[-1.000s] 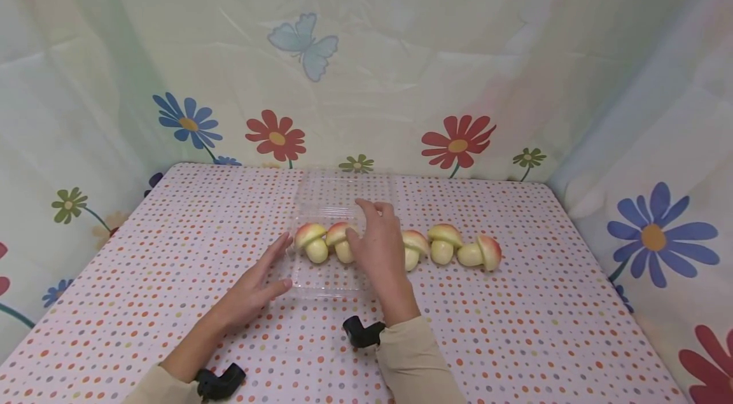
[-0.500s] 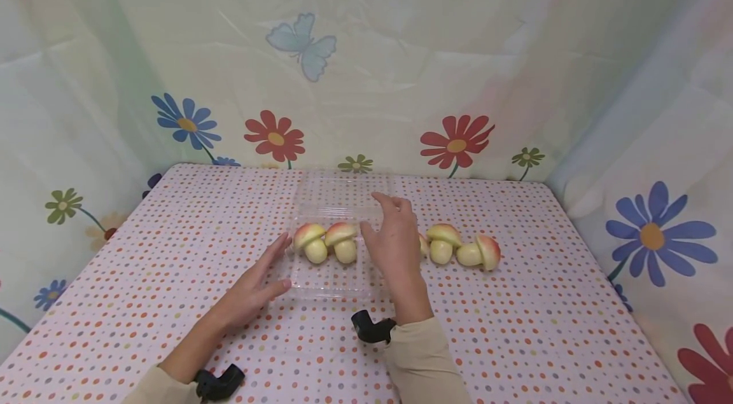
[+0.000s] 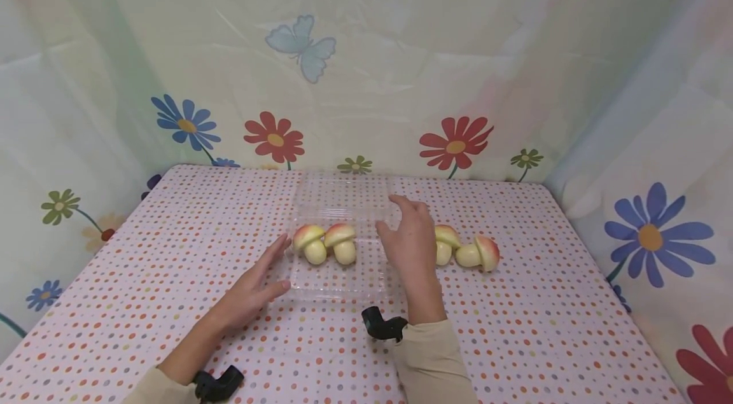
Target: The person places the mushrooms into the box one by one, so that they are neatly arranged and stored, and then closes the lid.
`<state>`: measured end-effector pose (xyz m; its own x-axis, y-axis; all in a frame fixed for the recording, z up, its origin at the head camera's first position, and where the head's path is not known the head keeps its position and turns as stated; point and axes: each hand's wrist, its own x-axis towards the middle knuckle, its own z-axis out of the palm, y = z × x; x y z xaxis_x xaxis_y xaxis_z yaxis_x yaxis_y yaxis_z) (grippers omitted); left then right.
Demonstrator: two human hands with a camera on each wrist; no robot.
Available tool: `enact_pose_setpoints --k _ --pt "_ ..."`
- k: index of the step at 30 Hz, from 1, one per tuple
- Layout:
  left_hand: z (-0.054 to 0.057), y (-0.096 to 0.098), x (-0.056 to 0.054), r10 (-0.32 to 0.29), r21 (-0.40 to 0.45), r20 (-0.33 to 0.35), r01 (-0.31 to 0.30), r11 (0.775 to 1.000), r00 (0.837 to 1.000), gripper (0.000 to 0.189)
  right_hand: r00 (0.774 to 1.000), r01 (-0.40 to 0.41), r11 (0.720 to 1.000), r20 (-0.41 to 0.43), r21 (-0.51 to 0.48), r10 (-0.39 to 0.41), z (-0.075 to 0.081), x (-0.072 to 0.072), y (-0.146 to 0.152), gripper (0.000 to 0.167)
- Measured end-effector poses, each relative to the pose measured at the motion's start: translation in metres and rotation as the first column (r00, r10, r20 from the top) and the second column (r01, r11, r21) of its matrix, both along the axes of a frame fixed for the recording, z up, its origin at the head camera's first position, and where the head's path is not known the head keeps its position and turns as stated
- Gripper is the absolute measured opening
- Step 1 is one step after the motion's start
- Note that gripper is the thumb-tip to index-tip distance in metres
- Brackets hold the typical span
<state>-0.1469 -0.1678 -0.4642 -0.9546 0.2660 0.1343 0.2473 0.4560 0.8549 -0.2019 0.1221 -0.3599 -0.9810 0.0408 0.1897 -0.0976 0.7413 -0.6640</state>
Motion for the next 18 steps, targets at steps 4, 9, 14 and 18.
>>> enact_pose_setpoints --k 4,9,14,18 --pt "0.000 0.000 0.000 0.001 0.000 0.001 -0.001 1.000 1.000 0.086 1.000 0.020 1.000 0.017 0.007 -0.020 0.002 0.000 0.007 0.055" --pt "-0.001 -0.001 0.000 0.007 -0.002 0.000 -0.007 1.000 1.000 0.086 0.998 0.031 0.999 0.054 0.024 -0.032 0.002 0.000 0.015 0.056" --pt "0.000 0.000 0.000 0.006 -0.003 0.001 -0.006 1.000 1.000 0.086 0.994 0.036 0.999 0.098 0.039 -0.039 0.001 -0.001 0.021 0.057" --pt "0.000 0.000 0.000 0.013 -0.008 0.006 -0.013 1.000 1.000 0.087 0.991 0.028 0.998 0.129 0.047 -0.034 0.001 -0.002 0.027 0.056"
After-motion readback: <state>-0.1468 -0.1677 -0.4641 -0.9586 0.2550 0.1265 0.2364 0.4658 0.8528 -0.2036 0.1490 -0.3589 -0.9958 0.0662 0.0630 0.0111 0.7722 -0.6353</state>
